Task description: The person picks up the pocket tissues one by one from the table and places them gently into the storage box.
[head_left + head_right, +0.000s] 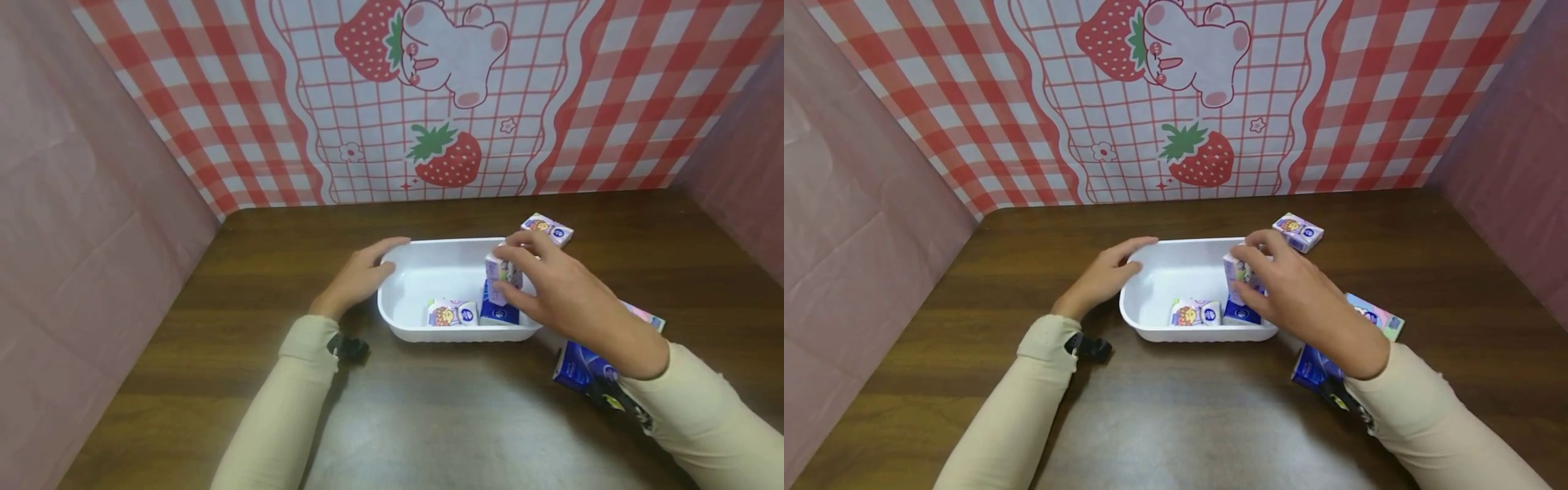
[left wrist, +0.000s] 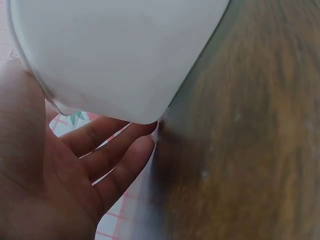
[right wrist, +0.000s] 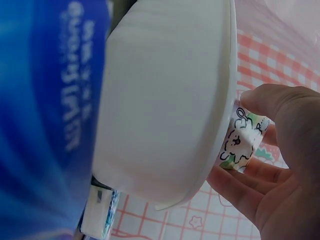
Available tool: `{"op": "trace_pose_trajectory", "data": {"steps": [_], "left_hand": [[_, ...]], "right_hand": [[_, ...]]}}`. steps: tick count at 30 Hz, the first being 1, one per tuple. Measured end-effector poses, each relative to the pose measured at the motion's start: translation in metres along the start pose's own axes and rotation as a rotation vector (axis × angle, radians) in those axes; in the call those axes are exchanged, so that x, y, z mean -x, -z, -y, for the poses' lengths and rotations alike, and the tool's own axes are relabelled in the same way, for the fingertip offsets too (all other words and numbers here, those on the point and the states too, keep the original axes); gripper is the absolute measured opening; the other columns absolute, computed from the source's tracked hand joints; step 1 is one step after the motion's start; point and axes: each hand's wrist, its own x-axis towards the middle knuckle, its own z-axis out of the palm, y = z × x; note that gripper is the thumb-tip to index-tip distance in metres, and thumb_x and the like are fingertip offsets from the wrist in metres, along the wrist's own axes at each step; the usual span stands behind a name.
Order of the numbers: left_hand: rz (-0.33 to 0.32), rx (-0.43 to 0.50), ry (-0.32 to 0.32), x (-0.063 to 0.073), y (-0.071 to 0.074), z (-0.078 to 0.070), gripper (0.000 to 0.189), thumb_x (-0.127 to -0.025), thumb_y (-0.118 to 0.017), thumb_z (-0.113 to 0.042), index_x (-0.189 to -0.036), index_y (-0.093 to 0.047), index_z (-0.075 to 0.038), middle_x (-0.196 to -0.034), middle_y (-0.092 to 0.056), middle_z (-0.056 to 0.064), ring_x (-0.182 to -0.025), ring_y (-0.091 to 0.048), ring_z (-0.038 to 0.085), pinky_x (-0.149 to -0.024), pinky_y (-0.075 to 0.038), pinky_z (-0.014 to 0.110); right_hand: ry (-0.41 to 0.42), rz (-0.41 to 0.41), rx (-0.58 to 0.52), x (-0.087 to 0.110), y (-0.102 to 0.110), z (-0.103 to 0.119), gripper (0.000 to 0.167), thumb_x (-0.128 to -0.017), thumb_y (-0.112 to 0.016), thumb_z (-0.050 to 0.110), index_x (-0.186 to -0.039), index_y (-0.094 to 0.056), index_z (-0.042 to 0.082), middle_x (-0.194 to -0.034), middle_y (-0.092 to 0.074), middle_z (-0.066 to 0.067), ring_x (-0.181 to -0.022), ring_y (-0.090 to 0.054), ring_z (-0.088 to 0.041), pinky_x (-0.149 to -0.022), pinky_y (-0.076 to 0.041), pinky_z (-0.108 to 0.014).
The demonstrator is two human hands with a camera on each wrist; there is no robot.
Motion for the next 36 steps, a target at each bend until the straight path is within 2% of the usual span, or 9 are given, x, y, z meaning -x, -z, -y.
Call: {"op": "trace_pose_trajectory", "data": {"steps": [8, 17, 25, 36], "left_hand": [[-0.007, -0.030, -0.044, -0.0003, -0.0036, -0.0001, 0.046, -0.099, -0.056, -0.016, -0.143, -0.057, -0.030, -0.145, -0.054, -0.007, -0.134, -0.048, 0.016, -0.112, -0.037, 0.045], [0.005, -0.021, -0.028, 0.0013, -0.0050, -0.0046, 0.046, -0.100, -0.055, -0.018, -0.144, -0.055, -0.031, -0.147, -0.053, -0.007, -0.134, -0.048, 0.016, -0.112, -0.038, 0.045], [0.002, -0.037, -0.041, 0.0015, -0.0056, -0.0035, 0.047, -0.100, -0.055, -0.017, -0.144, -0.055, -0.029, -0.147, -0.053, -0.005, -0.134, -0.048, 0.018, -0.112, -0.037, 0.045], [0.002, -0.026, -0.012, 0.0026, -0.0044, -0.0048, 0.045, -0.100, -0.055, -0.021, -0.144, -0.055, -0.032, -0.146, -0.053, -0.007, -0.134, -0.048, 0.016, -0.112, -0.037, 0.045]], "right_hand": [[0.037, -0.003, -0.023, -0.0008, -0.0037, 0.0006, 0.058, -0.078, -0.087, 0.018, -0.130, -0.062, 0.014, -0.128, -0.053, -0.013, -0.093, -0.066, -0.024, -0.072, -0.061, -0.039], [0.027, 0.008, -0.050, 0.0003, -0.0055, 0.0028, 0.050, -0.080, -0.084, 0.015, -0.126, -0.064, 0.011, -0.126, -0.054, -0.015, -0.093, -0.066, -0.028, -0.075, -0.060, -0.046], [-0.014, 0.107, -0.070, 0.0006, -0.0041, 0.0038, 0.049, -0.085, -0.080, 0.018, -0.130, -0.063, 0.011, -0.127, -0.055, -0.013, -0.100, -0.066, -0.029, -0.079, -0.059, -0.050], [-0.020, 0.189, 0.000, 0.0005, -0.0049, 0.0043, 0.040, -0.088, -0.077, 0.028, -0.123, -0.068, 0.013, -0.119, -0.060, -0.006, -0.094, -0.068, -0.022, -0.071, -0.060, -0.041]]}}
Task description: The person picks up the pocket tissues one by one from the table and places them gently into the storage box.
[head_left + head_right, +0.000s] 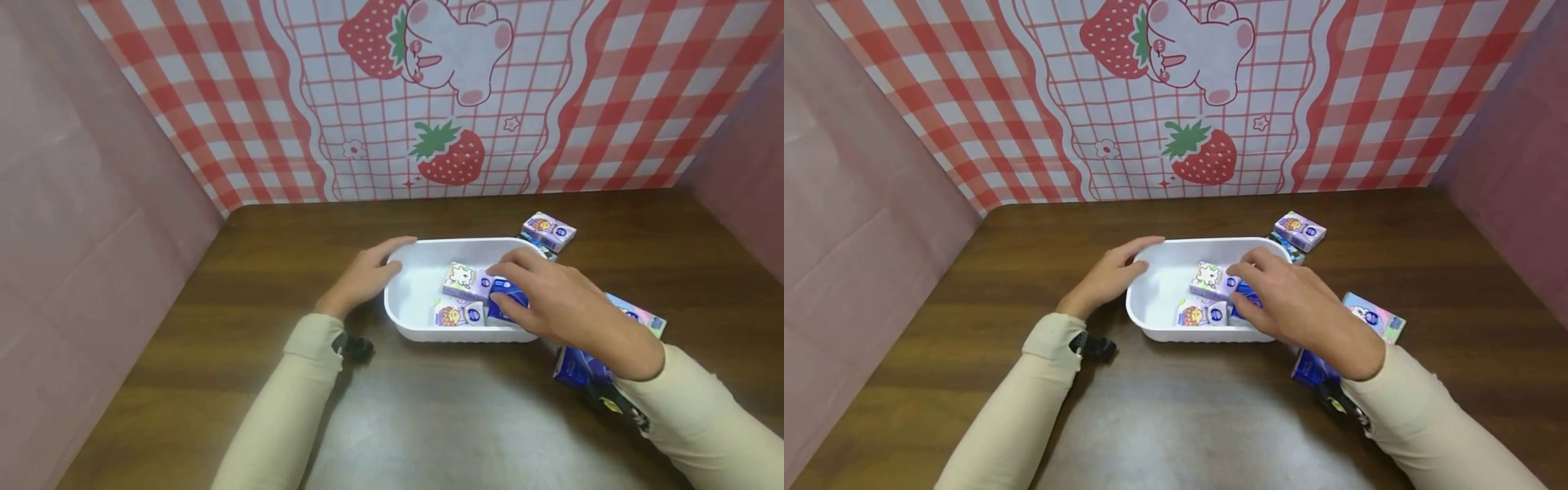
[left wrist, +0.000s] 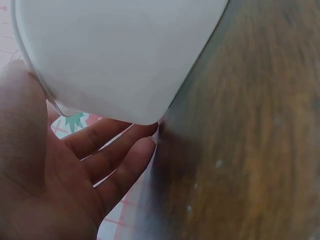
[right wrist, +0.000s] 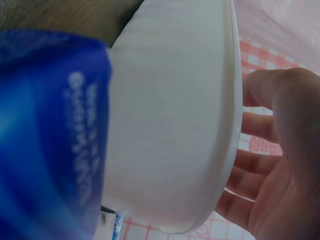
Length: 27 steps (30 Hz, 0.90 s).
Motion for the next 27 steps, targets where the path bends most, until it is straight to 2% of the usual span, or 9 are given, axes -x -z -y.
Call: {"op": "trace_pose_trajectory", "data": {"steps": [4, 11, 16, 23, 27], "left_hand": [[0.007, 0.002, 0.010, 0.001, 0.000, 0.000, 0.047, -0.100, -0.057, -0.021, -0.146, -0.053, -0.031, -0.149, -0.051, -0.006, -0.138, -0.044, 0.017, -0.115, -0.032, 0.045], [0.034, -0.020, 0.044, 0.003, -0.003, -0.003, 0.051, -0.099, -0.058, -0.027, -0.148, -0.049, -0.039, -0.152, -0.046, -0.009, -0.141, -0.040, 0.017, -0.116, -0.030, 0.049], [0.063, 0.004, 0.052, 0.003, -0.006, -0.002, 0.058, -0.097, -0.058, -0.023, -0.150, -0.044, -0.042, -0.155, -0.041, -0.011, -0.143, -0.036, 0.017, -0.116, -0.028, 0.049], [0.057, 0.053, 0.099, 0.007, -0.007, -0.003, 0.061, -0.098, -0.056, -0.021, -0.151, -0.039, -0.046, -0.157, -0.035, -0.016, -0.146, -0.031, 0.015, -0.117, -0.026, 0.050], [0.033, 0.056, 0.120, 0.009, -0.008, -0.003, 0.061, -0.098, -0.055, -0.021, -0.152, -0.039, -0.043, -0.158, -0.035, -0.015, -0.146, -0.030, 0.014, -0.118, -0.025, 0.050]], "right_hand": [[0.008, 0.036, 0.025, 0.001, 0.001, -0.001, 0.038, -0.089, -0.075, 0.031, -0.122, -0.068, 0.013, -0.115, -0.062, -0.005, -0.092, -0.067, -0.019, -0.069, -0.060, -0.037], [-0.006, 0.073, 0.041, 0.004, 0.007, -0.005, 0.036, -0.091, -0.072, 0.031, -0.122, -0.068, 0.012, -0.110, -0.063, -0.005, -0.085, -0.065, -0.017, -0.066, -0.059, -0.034], [-0.024, 0.087, 0.068, 0.006, 0.009, -0.008, 0.037, -0.091, -0.072, 0.031, -0.122, -0.069, 0.011, -0.109, -0.064, -0.005, -0.081, -0.064, -0.016, -0.063, -0.058, -0.033], [-0.087, 0.093, 0.053, 0.008, 0.015, -0.011, 0.038, -0.091, -0.072, 0.031, -0.124, -0.069, 0.012, -0.119, -0.063, -0.008, -0.101, -0.067, -0.026, -0.073, -0.060, -0.043], [-0.124, 0.082, 0.051, 0.013, 0.019, -0.013, 0.040, -0.090, -0.074, 0.031, -0.125, -0.068, 0.014, -0.124, -0.061, -0.008, -0.104, -0.066, -0.026, -0.076, -0.059, -0.046]]}}
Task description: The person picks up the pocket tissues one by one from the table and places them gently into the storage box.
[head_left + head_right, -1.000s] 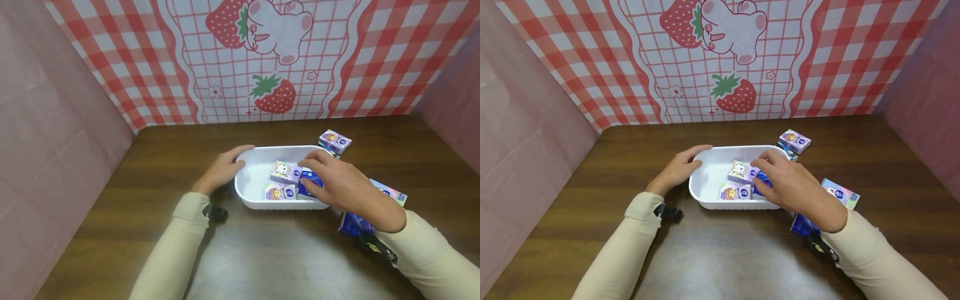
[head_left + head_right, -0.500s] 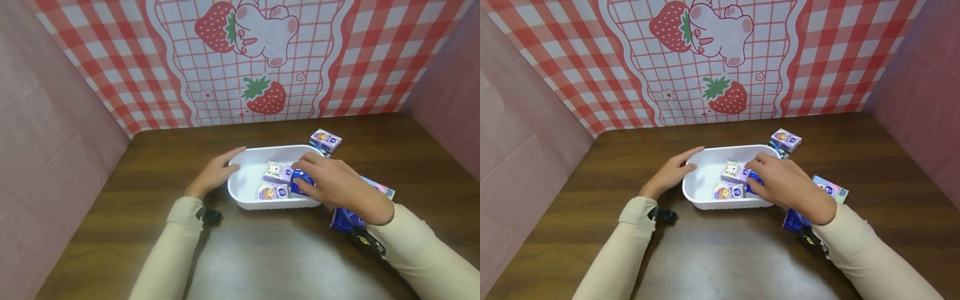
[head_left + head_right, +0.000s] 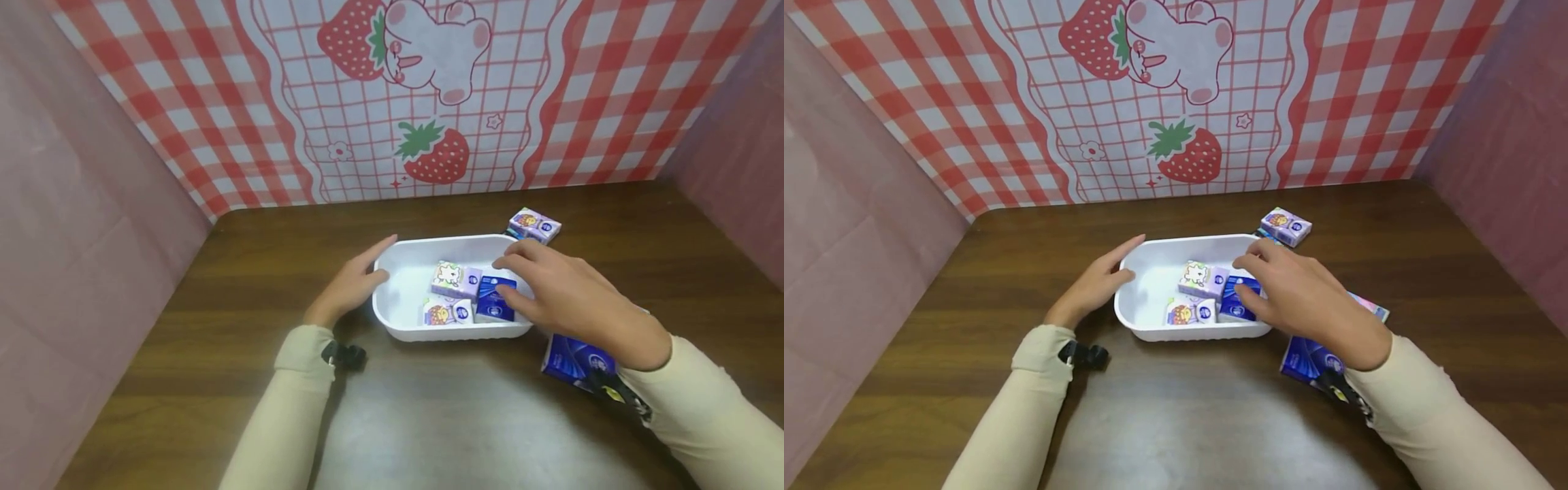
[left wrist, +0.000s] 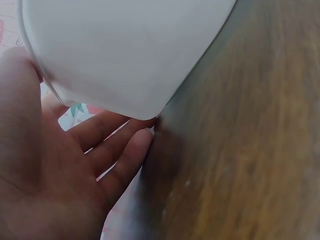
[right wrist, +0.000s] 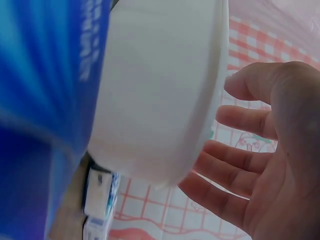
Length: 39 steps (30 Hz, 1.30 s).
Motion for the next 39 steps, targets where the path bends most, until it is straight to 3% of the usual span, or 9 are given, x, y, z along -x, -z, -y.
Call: {"op": "trace_pose_trajectory", "data": {"steps": [8, 16, 23, 33, 39], "left_hand": [[-0.021, 0.020, 0.021, 0.004, -0.001, 0.000, 0.059, -0.098, -0.055, -0.021, -0.151, -0.041, -0.044, -0.156, -0.038, -0.014, -0.146, -0.031, 0.015, -0.116, -0.027, 0.052], [-0.043, 0.043, 0.040, 0.006, -0.003, -0.004, 0.058, -0.098, -0.055, -0.019, -0.150, -0.043, -0.043, -0.155, -0.040, -0.015, -0.145, -0.033, 0.014, -0.116, -0.028, 0.052], [-0.049, 0.047, 0.061, 0.007, -0.003, -0.005, 0.057, -0.098, -0.056, -0.020, -0.150, -0.044, -0.042, -0.154, -0.041, -0.015, -0.144, -0.034, 0.015, -0.115, -0.030, 0.053], [-0.051, 0.054, 0.031, 0.001, -0.005, -0.002, 0.057, -0.098, -0.056, -0.019, -0.150, -0.045, -0.039, -0.154, -0.042, -0.014, -0.144, -0.035, 0.013, -0.115, -0.031, 0.050], [-0.074, 0.051, 0.013, -0.002, -0.006, 0.001, 0.056, -0.097, -0.057, -0.017, -0.149, -0.047, -0.038, -0.152, -0.045, -0.013, -0.142, -0.038, 0.015, -0.114, -0.033, 0.051]], "right_hand": [[-0.060, 0.053, -0.006, 0.013, 0.007, -0.007, 0.043, -0.091, -0.072, 0.032, -0.129, -0.065, 0.014, -0.128, -0.057, -0.010, -0.105, -0.065, -0.030, -0.075, -0.059, -0.049], [-0.115, 0.036, 0.015, 0.022, 0.012, -0.013, 0.041, -0.090, -0.073, 0.032, -0.127, -0.067, 0.014, -0.127, -0.058, -0.008, -0.105, -0.064, -0.027, -0.079, -0.058, -0.051], [-0.133, 0.038, 0.020, 0.031, 0.014, -0.024, 0.044, -0.093, -0.069, 0.037, -0.130, -0.065, 0.013, -0.126, -0.058, -0.013, -0.111, -0.062, -0.034, -0.082, -0.054, -0.060], [-0.165, 0.022, 0.048, 0.035, 0.016, -0.035, 0.045, -0.093, -0.068, 0.041, -0.129, -0.066, 0.015, -0.126, -0.059, -0.011, -0.105, -0.064, -0.032, -0.080, -0.055, -0.061], [-0.225, 0.072, 0.073, 0.033, 0.018, -0.042, 0.052, -0.093, -0.066, 0.047, -0.132, -0.063, 0.013, -0.130, -0.056, -0.016, -0.106, -0.063, -0.037, -0.079, -0.055, -0.062]]}}
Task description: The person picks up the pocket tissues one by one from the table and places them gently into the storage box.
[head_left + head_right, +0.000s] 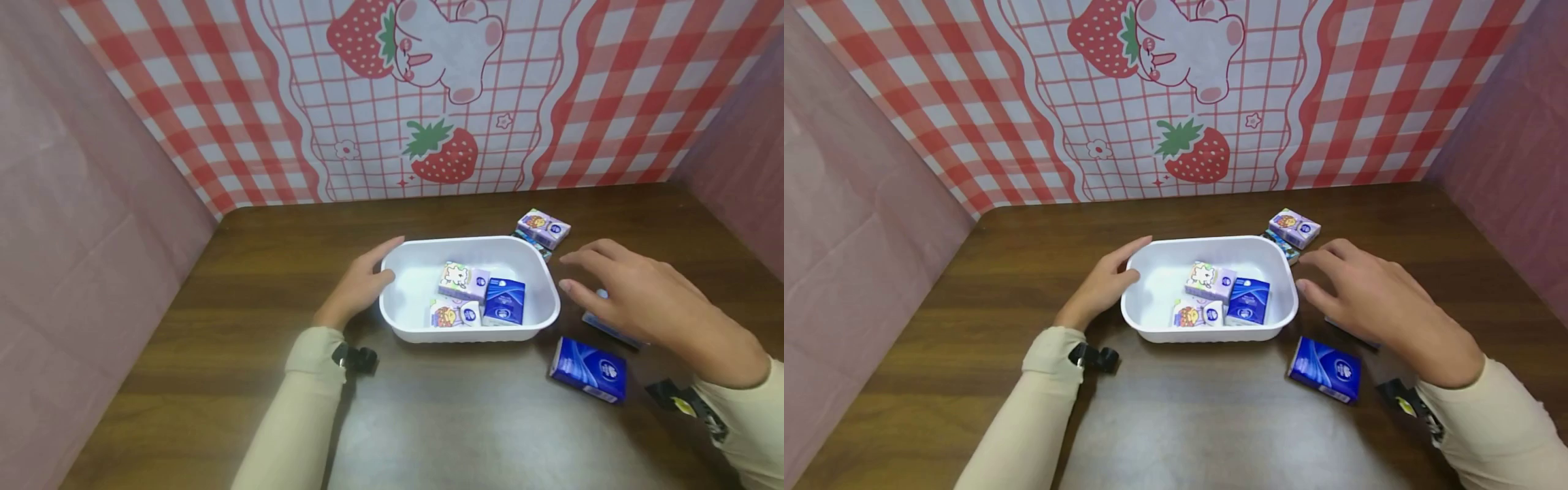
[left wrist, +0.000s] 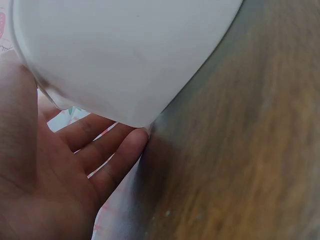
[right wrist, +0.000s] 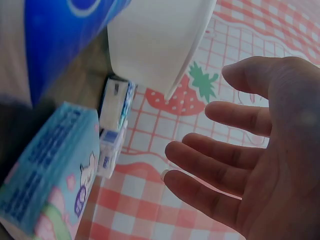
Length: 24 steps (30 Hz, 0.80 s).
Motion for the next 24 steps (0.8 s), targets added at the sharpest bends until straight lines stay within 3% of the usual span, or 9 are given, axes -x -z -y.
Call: {"op": "trace_pose_trajectory", "data": {"steps": [10, 24], "left_hand": [[-0.022, 0.017, -0.003, 0.004, 0.002, 0.004, 0.056, -0.097, -0.056, -0.015, -0.149, -0.049, -0.034, -0.152, -0.046, -0.009, -0.142, -0.038, 0.016, -0.115, -0.031, 0.049], [-0.019, 0.019, -0.017, -0.002, -0.002, 0.000, 0.055, -0.097, -0.056, -0.015, -0.148, -0.050, -0.035, -0.151, -0.047, -0.010, -0.140, -0.040, 0.016, -0.114, -0.033, 0.050]], "right_hand": [[-0.018, 0.035, -0.015, -0.006, 0.002, -0.011, 0.051, -0.094, -0.066, 0.044, -0.132, -0.062, 0.010, -0.130, -0.057, -0.019, -0.111, -0.060, -0.038, -0.083, -0.053, -0.064], [-0.045, 0.075, 0.017, -0.003, 0.003, -0.022, 0.052, -0.092, -0.070, 0.039, -0.133, -0.061, 0.009, -0.126, -0.062, -0.021, -0.109, -0.061, -0.043, -0.083, -0.052, -0.065]]}}
